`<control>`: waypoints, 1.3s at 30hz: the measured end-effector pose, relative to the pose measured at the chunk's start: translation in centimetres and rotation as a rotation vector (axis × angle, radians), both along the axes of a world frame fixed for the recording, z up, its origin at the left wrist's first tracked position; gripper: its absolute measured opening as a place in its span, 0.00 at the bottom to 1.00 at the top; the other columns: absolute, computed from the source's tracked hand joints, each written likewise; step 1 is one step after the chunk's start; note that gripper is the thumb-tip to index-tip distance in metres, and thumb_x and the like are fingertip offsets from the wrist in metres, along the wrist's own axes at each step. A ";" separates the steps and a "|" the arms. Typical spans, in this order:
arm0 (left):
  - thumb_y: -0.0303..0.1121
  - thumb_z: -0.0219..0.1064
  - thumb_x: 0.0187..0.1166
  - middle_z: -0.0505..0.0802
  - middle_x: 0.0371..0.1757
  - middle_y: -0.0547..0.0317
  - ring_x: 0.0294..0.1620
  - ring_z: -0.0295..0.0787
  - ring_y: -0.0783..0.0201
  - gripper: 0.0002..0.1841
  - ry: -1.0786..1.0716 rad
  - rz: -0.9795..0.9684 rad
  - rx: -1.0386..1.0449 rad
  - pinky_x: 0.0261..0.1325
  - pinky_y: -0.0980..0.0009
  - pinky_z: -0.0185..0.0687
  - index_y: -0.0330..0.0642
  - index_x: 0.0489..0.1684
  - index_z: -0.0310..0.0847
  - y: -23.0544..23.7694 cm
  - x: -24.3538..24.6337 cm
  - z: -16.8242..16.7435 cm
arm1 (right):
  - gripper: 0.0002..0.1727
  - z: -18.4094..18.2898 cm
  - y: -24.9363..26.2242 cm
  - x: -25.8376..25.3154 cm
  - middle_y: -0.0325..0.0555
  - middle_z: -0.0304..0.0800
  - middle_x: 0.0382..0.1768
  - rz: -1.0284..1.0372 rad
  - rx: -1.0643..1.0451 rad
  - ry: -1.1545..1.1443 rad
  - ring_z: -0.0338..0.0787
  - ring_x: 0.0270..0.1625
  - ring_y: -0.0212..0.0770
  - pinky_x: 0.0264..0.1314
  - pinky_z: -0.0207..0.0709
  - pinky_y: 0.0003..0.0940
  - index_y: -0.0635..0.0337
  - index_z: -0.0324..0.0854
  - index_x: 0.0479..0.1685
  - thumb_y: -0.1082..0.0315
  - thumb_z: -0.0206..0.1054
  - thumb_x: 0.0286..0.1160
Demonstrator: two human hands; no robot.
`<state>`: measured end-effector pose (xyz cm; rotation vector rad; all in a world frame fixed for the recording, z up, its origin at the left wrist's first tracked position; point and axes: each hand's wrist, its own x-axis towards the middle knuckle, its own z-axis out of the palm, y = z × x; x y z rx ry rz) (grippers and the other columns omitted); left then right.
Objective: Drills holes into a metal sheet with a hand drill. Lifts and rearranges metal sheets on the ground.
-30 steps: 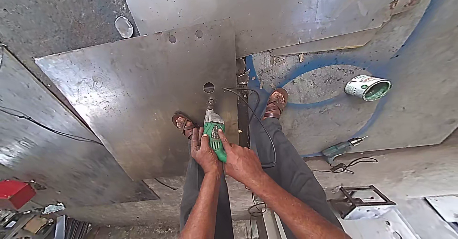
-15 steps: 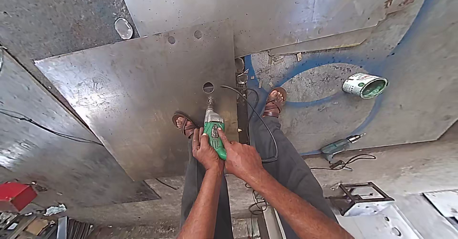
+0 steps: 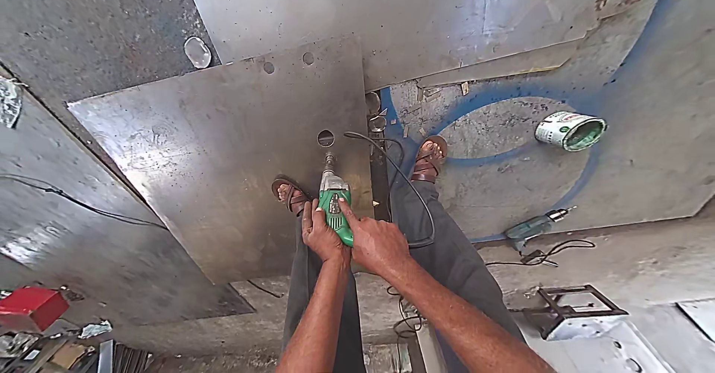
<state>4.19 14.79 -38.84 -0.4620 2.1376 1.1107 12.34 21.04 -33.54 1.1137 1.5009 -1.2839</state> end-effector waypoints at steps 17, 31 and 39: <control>0.24 0.57 0.85 0.89 0.69 0.40 0.66 0.90 0.53 0.22 0.015 0.007 -0.018 0.65 0.58 0.87 0.28 0.78 0.72 -0.3 0.5 0.0 | 0.55 -0.2 -0.9 0.4 0.53 0.92 0.43 0.008 0.050 -0.001 0.92 0.39 0.59 0.35 0.82 0.59 0.23 0.35 0.98 0.61 0.64 0.68; 0.24 0.57 0.85 0.88 0.70 0.40 0.67 0.89 0.53 0.23 0.017 0.008 -0.025 0.67 0.58 0.86 0.29 0.79 0.72 0.2 0.2 0.0 | 0.57 -0.1 0.0 0.1 0.54 0.92 0.44 0.007 0.021 -0.007 0.93 0.42 0.60 0.37 0.83 0.60 0.23 0.34 0.98 0.61 0.66 0.67; 0.25 0.58 0.84 0.88 0.70 0.40 0.66 0.89 0.53 0.23 0.010 0.018 -0.039 0.65 0.58 0.87 0.29 0.79 0.73 0.7 -0.3 -0.1 | 0.56 0.1 0.7 -0.6 0.54 0.91 0.40 0.035 0.026 -0.004 0.93 0.41 0.59 0.37 0.82 0.59 0.27 0.35 0.98 0.62 0.66 0.67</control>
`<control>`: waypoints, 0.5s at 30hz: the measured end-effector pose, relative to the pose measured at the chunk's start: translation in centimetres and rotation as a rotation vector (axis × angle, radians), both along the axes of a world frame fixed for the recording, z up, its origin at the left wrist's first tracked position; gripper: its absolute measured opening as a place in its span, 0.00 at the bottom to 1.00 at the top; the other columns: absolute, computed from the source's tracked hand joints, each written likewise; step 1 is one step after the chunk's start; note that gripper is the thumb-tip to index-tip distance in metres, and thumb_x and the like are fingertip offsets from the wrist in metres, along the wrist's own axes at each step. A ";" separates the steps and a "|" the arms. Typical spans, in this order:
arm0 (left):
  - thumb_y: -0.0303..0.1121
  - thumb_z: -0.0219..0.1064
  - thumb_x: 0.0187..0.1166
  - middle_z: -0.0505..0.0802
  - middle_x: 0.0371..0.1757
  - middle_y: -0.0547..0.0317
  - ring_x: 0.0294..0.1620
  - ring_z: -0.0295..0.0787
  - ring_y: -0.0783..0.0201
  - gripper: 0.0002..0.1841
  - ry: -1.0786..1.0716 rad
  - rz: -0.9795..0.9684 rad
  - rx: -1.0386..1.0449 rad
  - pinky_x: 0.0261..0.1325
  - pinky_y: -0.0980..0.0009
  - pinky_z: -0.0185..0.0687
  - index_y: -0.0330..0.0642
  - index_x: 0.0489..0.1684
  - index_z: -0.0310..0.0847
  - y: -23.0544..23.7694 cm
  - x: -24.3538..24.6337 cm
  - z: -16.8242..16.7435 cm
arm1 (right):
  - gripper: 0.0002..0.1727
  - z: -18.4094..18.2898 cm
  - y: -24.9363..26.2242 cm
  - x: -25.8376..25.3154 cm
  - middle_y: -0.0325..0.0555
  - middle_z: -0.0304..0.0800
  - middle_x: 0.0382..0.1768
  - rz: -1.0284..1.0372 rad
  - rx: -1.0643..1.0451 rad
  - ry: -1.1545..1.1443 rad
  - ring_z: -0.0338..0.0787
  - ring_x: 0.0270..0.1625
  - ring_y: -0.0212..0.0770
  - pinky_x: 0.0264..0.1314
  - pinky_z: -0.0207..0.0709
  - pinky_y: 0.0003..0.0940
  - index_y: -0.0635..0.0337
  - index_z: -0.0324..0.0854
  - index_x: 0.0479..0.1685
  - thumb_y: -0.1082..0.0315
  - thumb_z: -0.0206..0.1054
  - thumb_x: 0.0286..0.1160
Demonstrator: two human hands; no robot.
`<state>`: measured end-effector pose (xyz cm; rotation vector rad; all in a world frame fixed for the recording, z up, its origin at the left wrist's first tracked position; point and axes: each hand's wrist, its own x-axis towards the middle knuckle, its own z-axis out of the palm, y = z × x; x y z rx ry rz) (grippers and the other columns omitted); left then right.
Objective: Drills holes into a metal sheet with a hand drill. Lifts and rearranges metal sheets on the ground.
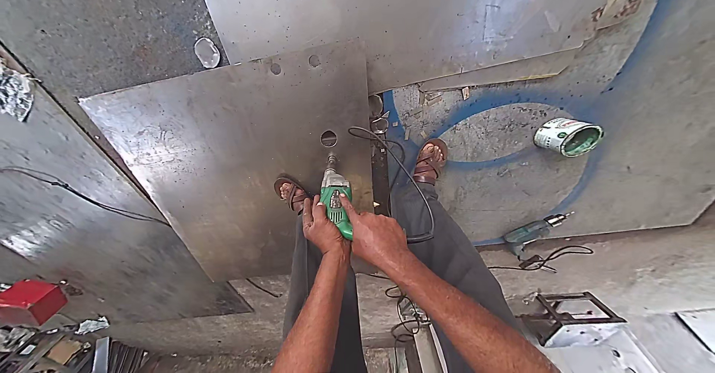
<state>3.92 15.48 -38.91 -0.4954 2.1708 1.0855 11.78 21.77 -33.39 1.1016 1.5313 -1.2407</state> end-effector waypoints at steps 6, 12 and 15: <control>0.25 0.58 0.84 0.88 0.69 0.40 0.65 0.89 0.52 0.23 0.003 0.000 0.005 0.65 0.57 0.87 0.29 0.78 0.73 0.0 0.0 0.0 | 0.56 0.0 0.0 0.0 0.53 0.91 0.38 0.008 0.017 -0.003 0.92 0.39 0.59 0.36 0.81 0.59 0.26 0.35 0.98 0.62 0.66 0.66; 0.26 0.57 0.84 0.87 0.71 0.40 0.67 0.88 0.52 0.23 -0.007 0.046 0.012 0.66 0.56 0.86 0.29 0.79 0.72 0.0 0.3 0.1 | 0.55 0.0 0.1 0.1 0.55 0.91 0.43 0.025 0.025 0.021 0.92 0.41 0.61 0.37 0.81 0.61 0.26 0.37 0.98 0.63 0.65 0.67; 0.26 0.58 0.84 0.87 0.71 0.40 0.67 0.89 0.52 0.23 -0.008 0.048 0.007 0.66 0.56 0.87 0.30 0.79 0.72 0.0 0.3 0.2 | 0.56 -0.1 0.1 0.1 0.56 0.91 0.48 0.020 0.016 0.027 0.92 0.44 0.61 0.38 0.81 0.61 0.26 0.37 0.98 0.64 0.67 0.65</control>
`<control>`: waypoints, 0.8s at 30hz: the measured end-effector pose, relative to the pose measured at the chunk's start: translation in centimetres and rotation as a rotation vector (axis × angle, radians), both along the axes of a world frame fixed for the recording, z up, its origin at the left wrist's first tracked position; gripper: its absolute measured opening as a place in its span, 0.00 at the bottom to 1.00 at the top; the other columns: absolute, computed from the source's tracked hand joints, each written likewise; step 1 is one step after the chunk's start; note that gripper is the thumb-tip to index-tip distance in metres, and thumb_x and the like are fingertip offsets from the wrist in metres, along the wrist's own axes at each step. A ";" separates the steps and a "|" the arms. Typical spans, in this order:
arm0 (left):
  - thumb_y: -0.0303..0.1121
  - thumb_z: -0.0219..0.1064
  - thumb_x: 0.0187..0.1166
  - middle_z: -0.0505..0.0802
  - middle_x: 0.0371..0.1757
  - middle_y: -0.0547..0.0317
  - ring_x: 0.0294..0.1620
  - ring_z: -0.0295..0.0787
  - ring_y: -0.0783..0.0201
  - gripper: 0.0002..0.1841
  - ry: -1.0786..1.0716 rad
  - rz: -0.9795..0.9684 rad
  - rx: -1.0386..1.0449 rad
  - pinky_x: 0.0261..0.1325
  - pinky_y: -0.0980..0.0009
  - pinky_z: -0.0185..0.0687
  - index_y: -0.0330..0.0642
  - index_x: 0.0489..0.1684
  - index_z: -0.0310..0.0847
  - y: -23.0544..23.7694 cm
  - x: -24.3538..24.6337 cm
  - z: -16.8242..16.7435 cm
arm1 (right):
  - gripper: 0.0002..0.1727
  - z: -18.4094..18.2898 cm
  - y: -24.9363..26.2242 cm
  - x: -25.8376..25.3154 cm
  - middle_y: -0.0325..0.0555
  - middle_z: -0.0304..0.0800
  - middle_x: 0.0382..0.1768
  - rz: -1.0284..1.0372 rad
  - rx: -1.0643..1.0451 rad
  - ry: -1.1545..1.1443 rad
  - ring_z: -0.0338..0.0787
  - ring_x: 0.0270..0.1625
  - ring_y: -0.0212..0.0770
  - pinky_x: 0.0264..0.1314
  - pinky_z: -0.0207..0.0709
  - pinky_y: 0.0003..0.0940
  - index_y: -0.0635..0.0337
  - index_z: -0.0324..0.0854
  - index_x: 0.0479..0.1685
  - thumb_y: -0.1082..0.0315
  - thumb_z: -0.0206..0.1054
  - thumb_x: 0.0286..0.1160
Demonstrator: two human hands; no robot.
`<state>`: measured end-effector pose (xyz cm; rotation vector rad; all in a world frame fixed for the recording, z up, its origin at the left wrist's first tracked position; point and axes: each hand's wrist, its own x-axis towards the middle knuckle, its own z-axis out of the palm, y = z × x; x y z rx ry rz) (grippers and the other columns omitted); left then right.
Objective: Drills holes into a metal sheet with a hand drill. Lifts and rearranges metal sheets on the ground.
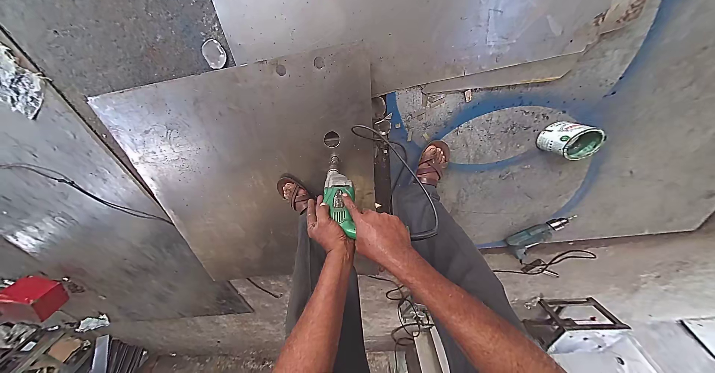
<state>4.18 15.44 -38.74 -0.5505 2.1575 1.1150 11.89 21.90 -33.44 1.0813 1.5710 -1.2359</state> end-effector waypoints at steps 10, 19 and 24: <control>0.26 0.57 0.85 0.87 0.71 0.40 0.66 0.89 0.52 0.24 -0.007 0.014 0.007 0.64 0.56 0.87 0.30 0.80 0.71 0.1 0.2 -0.1 | 0.55 0.0 0.1 0.1 0.55 0.92 0.43 0.015 0.010 -0.001 0.92 0.41 0.61 0.37 0.81 0.61 0.27 0.36 0.98 0.64 0.65 0.68; 0.26 0.57 0.85 0.85 0.74 0.40 0.70 0.86 0.52 0.24 -0.007 0.005 0.000 0.68 0.57 0.84 0.28 0.79 0.71 0.1 0.3 0.1 | 0.56 -0.3 0.0 0.2 0.55 0.91 0.51 0.018 0.007 0.003 0.92 0.44 0.60 0.39 0.82 0.60 0.26 0.37 0.98 0.63 0.67 0.66; 0.26 0.57 0.85 0.87 0.72 0.40 0.68 0.88 0.52 0.23 -0.003 0.012 0.005 0.67 0.57 0.85 0.29 0.79 0.72 -0.1 0.3 0.0 | 0.56 -0.1 0.0 0.2 0.55 0.91 0.43 0.021 0.015 -0.001 0.92 0.41 0.61 0.37 0.81 0.61 0.26 0.38 0.98 0.63 0.67 0.66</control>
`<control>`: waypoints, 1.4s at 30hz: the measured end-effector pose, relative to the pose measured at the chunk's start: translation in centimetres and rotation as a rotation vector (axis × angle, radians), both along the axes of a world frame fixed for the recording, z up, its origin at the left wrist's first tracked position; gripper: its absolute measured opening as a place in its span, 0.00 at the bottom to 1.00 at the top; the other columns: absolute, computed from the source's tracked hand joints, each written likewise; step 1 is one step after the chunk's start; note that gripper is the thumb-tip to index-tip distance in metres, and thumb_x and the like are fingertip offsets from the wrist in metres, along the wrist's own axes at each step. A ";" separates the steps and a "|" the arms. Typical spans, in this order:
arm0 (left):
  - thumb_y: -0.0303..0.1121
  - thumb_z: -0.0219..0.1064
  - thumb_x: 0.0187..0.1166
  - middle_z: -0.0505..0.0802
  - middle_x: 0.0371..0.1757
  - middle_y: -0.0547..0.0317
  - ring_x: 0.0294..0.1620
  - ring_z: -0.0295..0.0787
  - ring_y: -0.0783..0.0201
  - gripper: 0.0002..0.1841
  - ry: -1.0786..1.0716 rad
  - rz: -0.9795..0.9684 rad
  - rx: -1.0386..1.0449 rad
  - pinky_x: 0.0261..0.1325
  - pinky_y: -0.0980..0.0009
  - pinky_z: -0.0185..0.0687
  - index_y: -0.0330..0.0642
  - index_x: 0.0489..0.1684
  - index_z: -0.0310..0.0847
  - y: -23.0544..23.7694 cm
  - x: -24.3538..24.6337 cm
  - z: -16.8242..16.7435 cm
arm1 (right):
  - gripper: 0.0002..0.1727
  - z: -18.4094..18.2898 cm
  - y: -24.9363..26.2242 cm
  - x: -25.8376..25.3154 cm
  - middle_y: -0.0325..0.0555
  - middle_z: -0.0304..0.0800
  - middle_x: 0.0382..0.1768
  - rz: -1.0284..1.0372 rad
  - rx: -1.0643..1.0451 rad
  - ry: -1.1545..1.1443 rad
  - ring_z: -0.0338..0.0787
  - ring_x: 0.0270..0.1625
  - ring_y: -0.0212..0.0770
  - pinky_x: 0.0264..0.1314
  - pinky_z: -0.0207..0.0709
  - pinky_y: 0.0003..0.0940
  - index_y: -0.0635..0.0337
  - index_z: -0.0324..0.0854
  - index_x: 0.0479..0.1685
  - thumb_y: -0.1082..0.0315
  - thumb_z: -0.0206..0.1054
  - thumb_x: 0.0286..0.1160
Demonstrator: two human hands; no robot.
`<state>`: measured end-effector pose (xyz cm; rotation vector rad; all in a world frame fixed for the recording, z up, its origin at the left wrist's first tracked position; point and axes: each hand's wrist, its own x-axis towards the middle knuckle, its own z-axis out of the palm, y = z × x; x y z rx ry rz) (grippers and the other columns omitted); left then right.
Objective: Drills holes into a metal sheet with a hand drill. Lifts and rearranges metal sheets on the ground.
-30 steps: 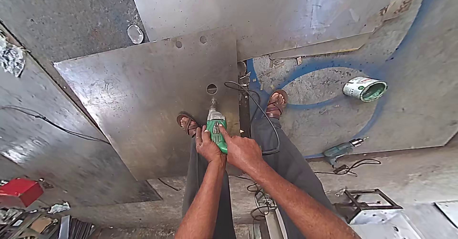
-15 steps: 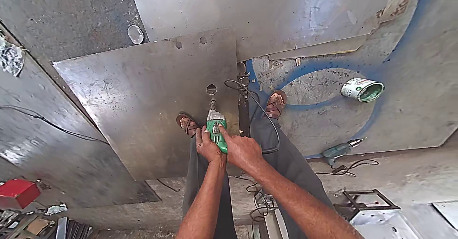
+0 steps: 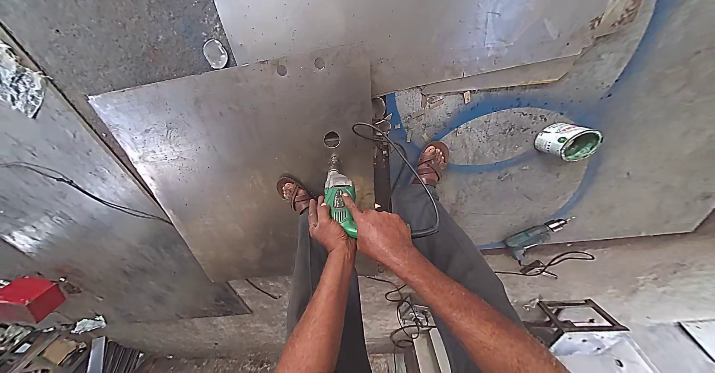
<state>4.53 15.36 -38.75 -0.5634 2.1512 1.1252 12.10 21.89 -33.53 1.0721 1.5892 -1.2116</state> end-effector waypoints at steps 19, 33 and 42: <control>0.26 0.57 0.86 0.87 0.72 0.40 0.66 0.88 0.53 0.23 0.014 -0.009 -0.003 0.65 0.57 0.86 0.29 0.79 0.72 -0.1 0.3 -0.1 | 0.56 -0.3 -0.3 0.4 0.55 0.91 0.51 -0.007 0.018 0.026 0.92 0.44 0.60 0.38 0.82 0.61 0.26 0.39 0.98 0.61 0.68 0.65; 0.26 0.57 0.85 0.87 0.71 0.40 0.66 0.89 0.52 0.24 0.004 0.012 0.010 0.64 0.56 0.87 0.31 0.80 0.71 -0.1 0.1 -0.1 | 0.56 0.0 -0.3 0.1 0.54 0.92 0.41 0.013 0.027 0.005 0.92 0.40 0.61 0.36 0.81 0.61 0.27 0.39 0.97 0.61 0.68 0.64; 0.26 0.56 0.86 0.87 0.71 0.40 0.66 0.88 0.52 0.23 0.007 0.032 0.013 0.65 0.57 0.86 0.30 0.80 0.71 0.2 0.0 -0.1 | 0.57 0.0 0.1 -0.2 0.55 0.91 0.43 0.032 0.025 0.015 0.92 0.41 0.61 0.37 0.81 0.61 0.28 0.38 0.98 0.61 0.69 0.64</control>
